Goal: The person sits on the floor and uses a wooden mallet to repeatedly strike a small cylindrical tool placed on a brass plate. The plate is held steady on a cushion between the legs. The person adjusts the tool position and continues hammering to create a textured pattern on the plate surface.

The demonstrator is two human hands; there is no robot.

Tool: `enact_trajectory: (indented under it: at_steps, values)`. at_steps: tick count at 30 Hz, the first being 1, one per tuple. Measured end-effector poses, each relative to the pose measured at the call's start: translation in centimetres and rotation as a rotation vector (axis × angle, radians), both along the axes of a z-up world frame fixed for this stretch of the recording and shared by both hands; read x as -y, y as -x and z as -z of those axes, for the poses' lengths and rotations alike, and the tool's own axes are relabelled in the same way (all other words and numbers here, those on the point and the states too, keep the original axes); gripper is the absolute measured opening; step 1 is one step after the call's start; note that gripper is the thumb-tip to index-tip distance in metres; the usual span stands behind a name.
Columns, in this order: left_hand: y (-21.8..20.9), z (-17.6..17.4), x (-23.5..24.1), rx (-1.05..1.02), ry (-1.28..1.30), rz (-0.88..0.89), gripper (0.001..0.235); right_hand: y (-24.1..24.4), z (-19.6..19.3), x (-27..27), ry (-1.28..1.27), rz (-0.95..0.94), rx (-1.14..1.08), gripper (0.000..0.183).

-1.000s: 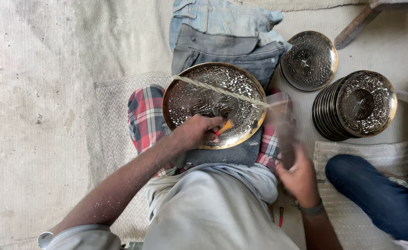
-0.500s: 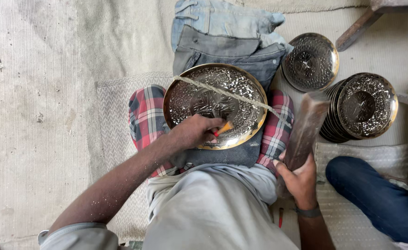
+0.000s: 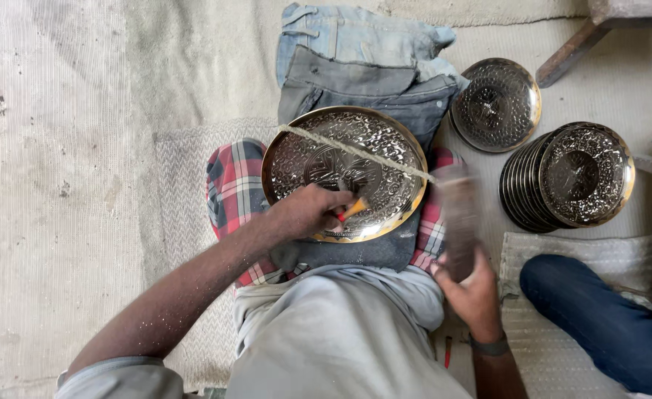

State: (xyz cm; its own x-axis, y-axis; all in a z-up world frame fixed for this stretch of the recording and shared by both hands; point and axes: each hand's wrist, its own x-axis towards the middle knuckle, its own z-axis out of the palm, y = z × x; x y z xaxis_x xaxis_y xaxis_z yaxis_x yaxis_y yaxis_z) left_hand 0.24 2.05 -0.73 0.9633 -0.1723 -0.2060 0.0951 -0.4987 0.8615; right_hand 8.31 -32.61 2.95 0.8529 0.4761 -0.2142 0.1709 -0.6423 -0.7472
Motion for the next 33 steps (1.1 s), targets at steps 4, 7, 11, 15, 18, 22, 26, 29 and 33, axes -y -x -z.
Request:
enact_trajectory:
  at_steps: [4,7,11,15,18,22,26,29,33]
  values:
    - [-0.1,-0.1,-0.1,-0.011,-0.028,0.033,0.054,0.4,0.3,0.0,0.222,-0.123,0.197,0.065]
    - [-0.3,-0.2,-0.1,-0.014,-0.043,0.037,0.055,0.2,0.4,0.2,0.156,-0.049,0.064,0.061]
    - [0.2,-0.1,-0.2,-0.013,-0.075,0.047,0.053,0.7,1.1,0.4,-0.19,0.121,-0.019,0.039]
    - [-0.5,-0.2,-0.3,-0.04,-0.087,0.067,0.053,0.3,1.1,0.5,0.272,-0.147,0.207,0.062]
    - [0.2,0.1,-0.2,-0.041,-0.09,0.064,0.053,0.7,1.0,0.4,-0.01,0.102,-0.059,0.034]
    - [-0.5,-0.2,-0.8,-0.051,-0.09,0.082,0.055,0.7,0.6,-0.2,0.194,-0.065,0.097,0.057]
    - [0.1,-0.3,-0.9,0.009,-0.074,0.084,0.055,0.9,0.2,-0.5,-0.101,0.166,-0.061,0.041]
    - [0.0,-0.6,-1.0,-0.013,-0.072,0.089,0.054,1.1,-0.1,-0.6,0.39,0.019,0.016,0.069]
    - [-0.3,-0.8,-1.3,-0.031,-0.094,0.086,0.054,0.7,-0.3,-0.6,0.123,0.009,0.099,0.063]
